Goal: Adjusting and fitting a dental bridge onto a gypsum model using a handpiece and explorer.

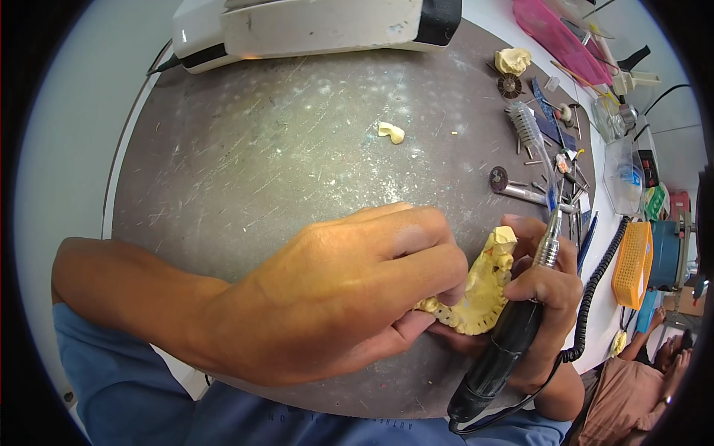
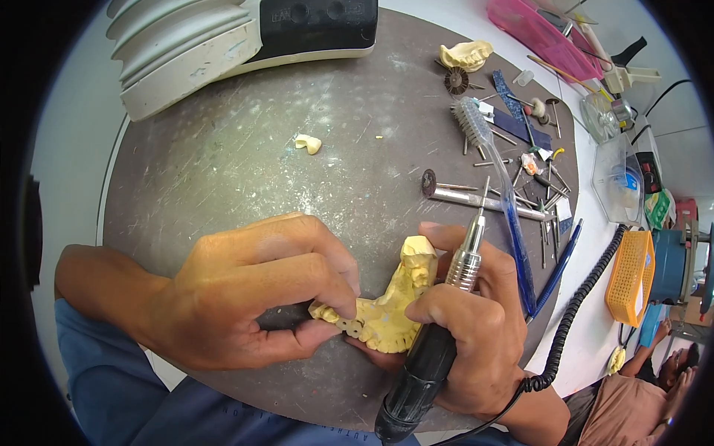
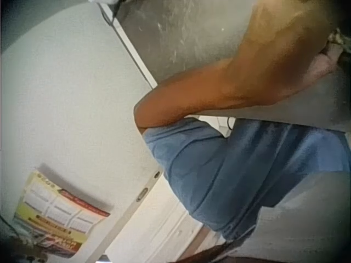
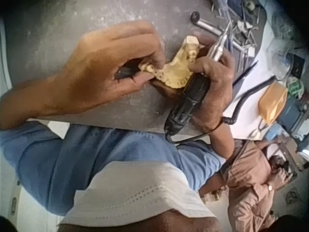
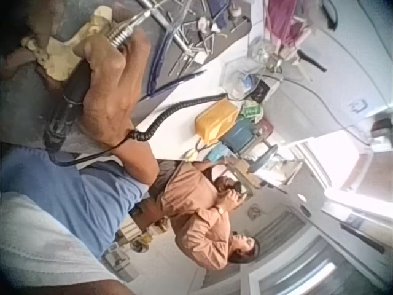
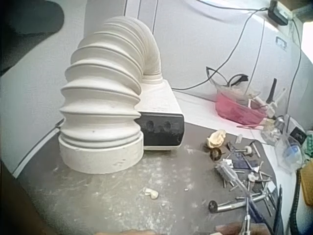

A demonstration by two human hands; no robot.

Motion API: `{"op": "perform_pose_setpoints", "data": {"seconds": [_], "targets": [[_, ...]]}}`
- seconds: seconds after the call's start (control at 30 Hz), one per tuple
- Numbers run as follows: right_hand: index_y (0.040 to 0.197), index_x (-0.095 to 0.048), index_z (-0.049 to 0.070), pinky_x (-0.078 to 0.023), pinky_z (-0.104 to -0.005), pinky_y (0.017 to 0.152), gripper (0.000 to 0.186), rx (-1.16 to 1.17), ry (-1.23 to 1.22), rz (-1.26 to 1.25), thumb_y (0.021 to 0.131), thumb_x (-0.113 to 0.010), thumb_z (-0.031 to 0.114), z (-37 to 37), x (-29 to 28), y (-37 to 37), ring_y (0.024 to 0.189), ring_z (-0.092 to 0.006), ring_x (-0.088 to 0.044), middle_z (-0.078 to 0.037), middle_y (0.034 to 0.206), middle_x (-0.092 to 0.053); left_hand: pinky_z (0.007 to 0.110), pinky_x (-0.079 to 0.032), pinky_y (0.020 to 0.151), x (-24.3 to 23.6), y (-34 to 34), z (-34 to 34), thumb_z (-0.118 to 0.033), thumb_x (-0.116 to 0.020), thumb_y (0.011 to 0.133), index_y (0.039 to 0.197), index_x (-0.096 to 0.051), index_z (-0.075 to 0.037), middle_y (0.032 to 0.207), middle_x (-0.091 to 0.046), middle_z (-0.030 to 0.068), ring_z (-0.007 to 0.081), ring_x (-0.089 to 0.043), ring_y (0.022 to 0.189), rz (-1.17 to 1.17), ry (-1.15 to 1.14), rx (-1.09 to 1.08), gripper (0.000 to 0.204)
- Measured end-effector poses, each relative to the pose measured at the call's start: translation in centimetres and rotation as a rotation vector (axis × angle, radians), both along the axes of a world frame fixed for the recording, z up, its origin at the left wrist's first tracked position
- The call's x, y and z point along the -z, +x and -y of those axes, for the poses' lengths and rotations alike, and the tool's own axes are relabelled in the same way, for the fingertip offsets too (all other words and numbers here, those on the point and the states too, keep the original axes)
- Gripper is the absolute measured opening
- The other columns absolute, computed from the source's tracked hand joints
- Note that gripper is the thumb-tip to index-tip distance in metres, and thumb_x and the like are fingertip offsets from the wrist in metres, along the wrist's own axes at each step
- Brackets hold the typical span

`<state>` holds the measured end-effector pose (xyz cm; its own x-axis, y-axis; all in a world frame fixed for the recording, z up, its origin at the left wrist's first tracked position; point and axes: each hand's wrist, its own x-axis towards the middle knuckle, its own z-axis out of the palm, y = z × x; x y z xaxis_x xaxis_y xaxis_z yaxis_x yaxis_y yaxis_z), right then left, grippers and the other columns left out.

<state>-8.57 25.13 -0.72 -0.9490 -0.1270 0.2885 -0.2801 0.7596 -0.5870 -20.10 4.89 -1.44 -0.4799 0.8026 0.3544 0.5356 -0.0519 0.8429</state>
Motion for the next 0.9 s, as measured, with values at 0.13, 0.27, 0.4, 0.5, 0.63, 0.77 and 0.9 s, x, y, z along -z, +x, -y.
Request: {"op": "perform_pose_setpoints", "data": {"seconds": [0.13,0.27,0.4,0.5,0.63,0.77,0.9], "targets": [[0.111,-0.038,0.016,-0.053,-0.0343,0.08,0.077,0.003,0.006,-0.012,0.061,-0.096,0.019,-0.05,0.25,-0.05,0.102,-0.0235,-0.059,-0.023,0.125,-0.046,0.031,-0.054,0.069,0.13,-0.07,0.0,0.004,-0.078,0.067,0.086,-0.067,-0.003,0.094,-0.065,0.011,0.0253,-0.067,0.083,0.018,-0.008,0.008,0.023],[0.111,-0.038,0.016,-0.053,-0.034,0.08,0.077,0.018,0.004,-0.024,0.061,-0.096,0.018,0.04,0.24,0.24,0.101,-0.0232,-0.06,-0.023,0.125,-0.046,0.031,-0.055,0.07,0.06,-0.02,0.1,0.004,-0.078,0.067,0.086,-0.067,-0.003,0.094,-0.065,0.0116,0.0252,-0.067,0.084,0.016,-0.019,0.023,0.024],[0.111,-0.039,0.016,-0.054,-0.0336,0.079,0.077,0.0,-0.01,-0.025,0.061,-0.097,0.018,-0.09,0.42,0.21,0.099,-0.0227,-0.06,-0.023,0.124,-0.047,0.031,-0.055,0.071,-0.13,-0.06,0.15,0.004,-0.078,0.067,0.087,-0.068,-0.003,0.094,-0.065,0.0117,0.0249,-0.067,0.085,0.017,-0.035,0.027,0.024],[0.11,-0.04,0.015,-0.054,-0.0335,0.078,0.075,0.003,-0.005,-0.046,0.061,-0.097,0.018,0.05,0.34,0.16,0.096,-0.0224,-0.061,-0.022,0.123,-0.048,0.031,-0.055,0.071,-0.21,-0.11,0.29,0.004,-0.078,0.067,0.087,-0.068,-0.003,0.094,-0.066,0.0119,0.0245,-0.068,0.085,0.015,-0.06,0.038,0.024],[0.11,-0.041,0.014,-0.054,-0.0335,0.075,0.074,0.014,0.015,-0.068,0.062,-0.096,0.019,-0.02,0.26,0.16,0.094,-0.0223,-0.061,-0.022,0.121,-0.049,0.031,-0.055,0.071,-0.36,-0.23,0.24,0.004,-0.078,0.068,0.088,-0.068,-0.003,0.094,-0.066,0.0123,0.0242,-0.068,0.086,0.012,-0.068,0.054,0.024],[0.11,-0.042,0.013,-0.054,-0.0338,0.075,0.073,0.024,-0.003,-0.052,0.062,-0.096,0.022,0.06,0.02,-0.02,0.094,-0.0225,-0.061,-0.022,0.12,-0.051,0.03,-0.055,0.072,-0.35,-0.35,0.31,0.003,-0.079,0.068,0.09,-0.068,-0.003,0.095,-0.066,0.0125,0.0241,-0.068,0.086,0.024,-0.096,0.054,0.025],[0.108,-0.044,0.012,-0.054,-0.0361,0.081,0.072,0.017,0.052,-0.026,0.061,-0.097,0.026,-0.11,-0.1,-0.15,0.097,-0.0245,-0.062,-0.023,0.122,-0.054,0.03,-0.055,0.072,-0.29,-0.42,0.18,0.002,-0.079,0.068,0.09,-0.068,-0.003,0.095,-0.066,0.0124,0.0238,-0.068,0.086,0.02,-0.084,0.051,0.025]]}}
